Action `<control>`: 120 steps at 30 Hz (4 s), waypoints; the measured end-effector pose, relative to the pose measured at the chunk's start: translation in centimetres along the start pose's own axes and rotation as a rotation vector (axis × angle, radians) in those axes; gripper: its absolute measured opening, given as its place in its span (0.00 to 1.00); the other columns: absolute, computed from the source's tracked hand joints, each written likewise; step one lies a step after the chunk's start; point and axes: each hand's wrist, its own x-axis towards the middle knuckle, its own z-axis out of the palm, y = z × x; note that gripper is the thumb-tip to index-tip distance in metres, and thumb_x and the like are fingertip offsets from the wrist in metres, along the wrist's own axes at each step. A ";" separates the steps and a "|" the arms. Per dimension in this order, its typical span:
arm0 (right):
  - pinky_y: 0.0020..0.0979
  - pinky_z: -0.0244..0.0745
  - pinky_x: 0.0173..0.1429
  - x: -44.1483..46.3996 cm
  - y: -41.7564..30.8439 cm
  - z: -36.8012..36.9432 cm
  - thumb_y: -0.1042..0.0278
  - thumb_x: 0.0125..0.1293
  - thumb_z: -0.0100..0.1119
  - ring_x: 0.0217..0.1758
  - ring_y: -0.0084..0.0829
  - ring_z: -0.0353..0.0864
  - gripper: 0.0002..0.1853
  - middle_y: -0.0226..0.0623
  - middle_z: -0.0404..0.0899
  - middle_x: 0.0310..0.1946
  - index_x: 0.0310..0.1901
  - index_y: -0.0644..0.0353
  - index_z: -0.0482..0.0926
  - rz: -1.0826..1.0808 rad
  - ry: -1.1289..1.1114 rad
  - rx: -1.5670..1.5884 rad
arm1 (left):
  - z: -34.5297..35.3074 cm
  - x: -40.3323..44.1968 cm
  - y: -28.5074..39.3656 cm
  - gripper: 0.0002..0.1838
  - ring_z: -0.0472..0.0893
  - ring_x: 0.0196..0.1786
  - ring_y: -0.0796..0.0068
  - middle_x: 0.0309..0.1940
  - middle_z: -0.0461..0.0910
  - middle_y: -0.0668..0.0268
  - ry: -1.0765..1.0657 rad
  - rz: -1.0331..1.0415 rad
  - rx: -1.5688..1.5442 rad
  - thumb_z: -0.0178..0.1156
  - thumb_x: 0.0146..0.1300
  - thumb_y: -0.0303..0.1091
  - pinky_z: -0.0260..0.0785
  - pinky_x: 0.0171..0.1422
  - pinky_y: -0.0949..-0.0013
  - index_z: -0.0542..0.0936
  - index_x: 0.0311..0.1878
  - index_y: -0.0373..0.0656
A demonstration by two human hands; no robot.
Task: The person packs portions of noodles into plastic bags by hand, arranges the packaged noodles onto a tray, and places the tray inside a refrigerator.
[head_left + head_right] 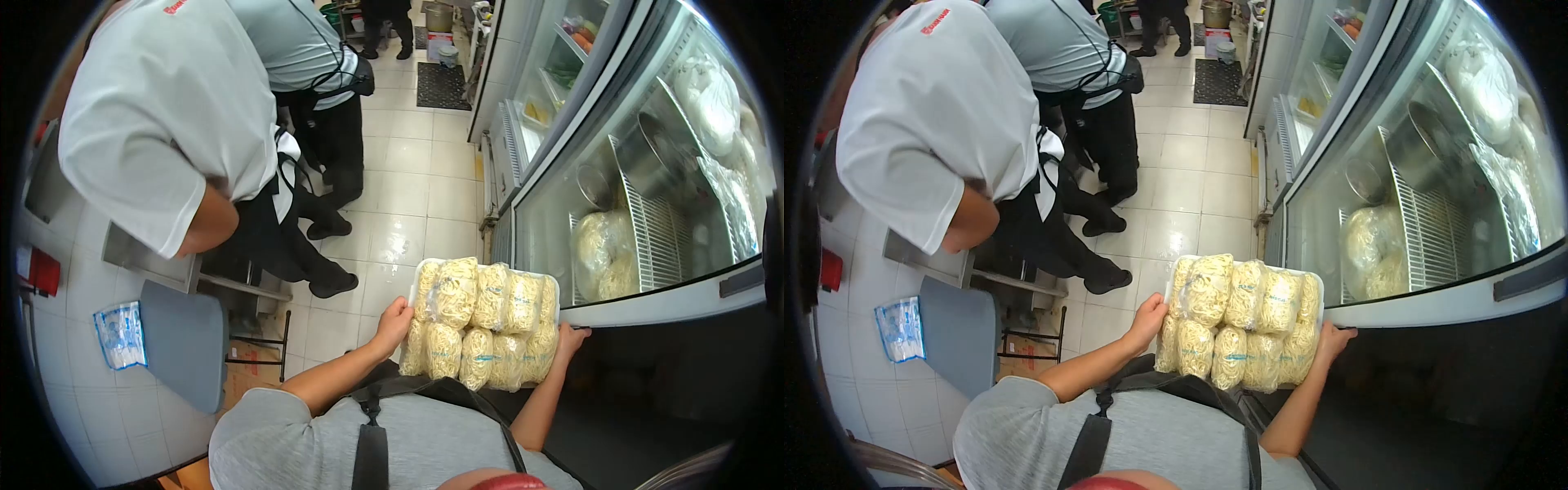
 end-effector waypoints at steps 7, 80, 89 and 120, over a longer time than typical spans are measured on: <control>0.48 0.77 0.54 0.8 1.1 1.3 0.67 0.59 0.61 0.47 0.61 0.84 0.40 0.66 0.83 0.38 0.64 0.84 0.51 -0.096 0.047 -0.087 | -0.1 0.0 -1.3 0.06 0.68 0.35 0.81 0.29 0.71 0.73 0.033 0.047 0.065 0.49 0.68 0.29 0.64 0.40 0.72 0.74 0.36 0.42; 0.27 0.72 0.55 -24.3 -28.0 -11.0 0.36 0.69 0.60 0.48 0.22 0.78 0.33 0.34 0.80 0.46 0.53 0.64 0.79 -0.147 -0.182 0.257 | -16.5 -2.4 14.4 0.15 0.78 0.54 0.74 0.53 0.78 0.56 -0.922 0.208 -0.514 0.59 0.71 0.27 0.69 0.63 0.66 0.65 0.55 0.37; 0.33 0.64 0.74 -24.7 -30.9 -10.4 0.35 0.67 0.62 0.71 0.33 0.71 0.43 0.44 0.72 0.69 0.71 0.65 0.70 -0.083 -0.192 0.064 | -17.4 -2.0 14.5 0.18 0.73 0.61 0.72 0.59 0.73 0.55 -1.091 0.116 -0.489 0.58 0.73 0.28 0.65 0.68 0.65 0.63 0.60 0.38; 0.34 0.60 0.76 -46.0 -23.8 6.7 0.69 0.77 0.41 0.74 0.33 0.64 0.32 0.43 0.60 0.74 0.79 0.63 0.47 -0.287 0.501 1.092 | -18.5 1.1 16.9 0.22 0.86 0.52 0.61 0.55 0.78 0.44 -1.210 0.104 -0.320 0.58 0.70 0.23 0.87 0.50 0.59 0.62 0.62 0.29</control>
